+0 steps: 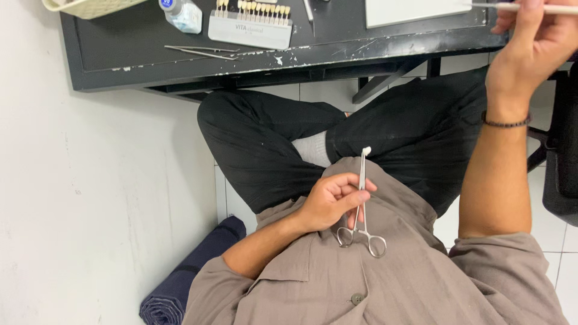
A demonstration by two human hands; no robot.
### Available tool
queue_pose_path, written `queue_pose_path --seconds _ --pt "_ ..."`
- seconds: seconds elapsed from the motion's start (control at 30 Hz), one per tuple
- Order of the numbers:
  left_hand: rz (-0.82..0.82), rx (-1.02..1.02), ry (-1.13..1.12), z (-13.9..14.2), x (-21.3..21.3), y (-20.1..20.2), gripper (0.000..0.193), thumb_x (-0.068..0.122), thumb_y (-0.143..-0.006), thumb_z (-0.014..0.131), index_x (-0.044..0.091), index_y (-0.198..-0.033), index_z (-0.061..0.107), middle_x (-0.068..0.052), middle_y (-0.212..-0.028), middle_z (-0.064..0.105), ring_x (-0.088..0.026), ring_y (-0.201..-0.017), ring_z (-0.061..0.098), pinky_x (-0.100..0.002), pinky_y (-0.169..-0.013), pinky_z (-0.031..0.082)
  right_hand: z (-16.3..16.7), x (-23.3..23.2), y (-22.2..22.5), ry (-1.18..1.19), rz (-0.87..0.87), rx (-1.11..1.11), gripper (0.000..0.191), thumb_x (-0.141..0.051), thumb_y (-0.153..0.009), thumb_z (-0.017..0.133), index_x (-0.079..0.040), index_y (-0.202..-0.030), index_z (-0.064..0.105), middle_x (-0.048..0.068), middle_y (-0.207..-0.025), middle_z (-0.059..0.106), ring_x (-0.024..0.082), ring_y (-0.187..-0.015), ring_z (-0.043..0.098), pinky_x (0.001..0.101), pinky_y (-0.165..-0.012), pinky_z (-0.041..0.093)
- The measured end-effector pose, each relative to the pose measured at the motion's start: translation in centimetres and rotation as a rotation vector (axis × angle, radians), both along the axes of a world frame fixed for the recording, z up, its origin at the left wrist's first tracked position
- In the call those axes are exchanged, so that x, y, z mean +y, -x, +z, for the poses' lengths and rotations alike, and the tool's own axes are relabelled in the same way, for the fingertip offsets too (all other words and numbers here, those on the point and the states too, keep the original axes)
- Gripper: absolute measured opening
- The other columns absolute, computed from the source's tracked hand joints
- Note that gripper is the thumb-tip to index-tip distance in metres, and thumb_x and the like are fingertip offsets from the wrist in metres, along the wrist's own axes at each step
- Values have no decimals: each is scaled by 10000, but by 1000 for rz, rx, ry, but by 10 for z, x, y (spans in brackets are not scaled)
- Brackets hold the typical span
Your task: The person sits on the floor holding a small white dental prosthesis with locking forceps in one hand and applies material to it with a fine brush in the other hand. They occasionally reach to the bench to dip the brush at a palette of shade/ceramic wells before resuming brush strokes on the prosthesis.
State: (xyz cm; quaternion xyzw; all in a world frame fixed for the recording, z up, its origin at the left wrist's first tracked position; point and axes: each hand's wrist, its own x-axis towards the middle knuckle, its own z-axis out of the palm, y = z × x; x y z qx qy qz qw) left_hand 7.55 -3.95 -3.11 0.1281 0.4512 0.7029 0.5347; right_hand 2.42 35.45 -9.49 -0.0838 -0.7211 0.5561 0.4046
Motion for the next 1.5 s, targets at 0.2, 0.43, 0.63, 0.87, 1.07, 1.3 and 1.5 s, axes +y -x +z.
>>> queue_pose_path --seconds 0.2,0.43,0.63,0.87,1.07,1.3,1.5 --pt "-87 -10 36 -4 -13 -1 244 105 -1058 629 -26 -1264 619 -82 -790 713 -84 -638 654 -223 -582 523 -39 28 50 36 -4 83 177 -137 -1251 527 17 -1167 549 118 -936 688 171 -777 676 293 -722 569" --pt "-125 -43 33 -14 -17 7 196 104 -1079 603 -51 -1197 632 -113 -771 725 -122 -607 681 -232 -550 515 -40 14 66 -25 -104 74 213 -155 -1249 550 20 -1129 561 101 -902 693 133 -701 667 263 -637 541" --pt "-108 -11 28 -14 -16 11 199 100 -1082 598 -64 -1188 634 -117 -763 722 -130 -591 679 -239 -536 514 -33 12 70 -76 -141 37 223 -160 -1245 565 23 -1119 574 86 -894 696 139 -755 686 250 -627 546" --pt "-130 8 13 -5 -12 13 205 110 -1086 590 -53 -1204 633 -104 -766 717 -127 -603 685 -237 -538 526 -30 7 69 -217 -150 23 236 -180 -1248 560 29 -1144 597 91 -909 712 147 -762 703 268 -679 562" --pt "-117 10 30 -3 -12 15 205 107 -1085 595 -53 -1206 636 -109 -765 719 -129 -603 686 -239 -544 530 -30 5 69 -225 -168 23 235 -179 -1237 566 31 -1139 605 88 -895 711 148 -758 715 269 -669 555" --pt "-94 -16 29 -6 -11 14 199 105 -1080 600 -52 -1197 635 -116 -766 722 -134 -603 686 -251 -548 551 -34 5 70 -217 -177 35 220 -164 -1236 573 31 -1144 615 82 -870 702 151 -749 702 277 -674 545" --pt "-47 26 54 -4 -11 16 211 104 -1072 603 -64 -1192 644 -121 -751 718 -150 -584 691 -253 -522 543 -26 6 67 -53 -186 31 227 -164 -1224 583 25 -1100 605 77 -871 700 132 -741 675 263 -660 538"
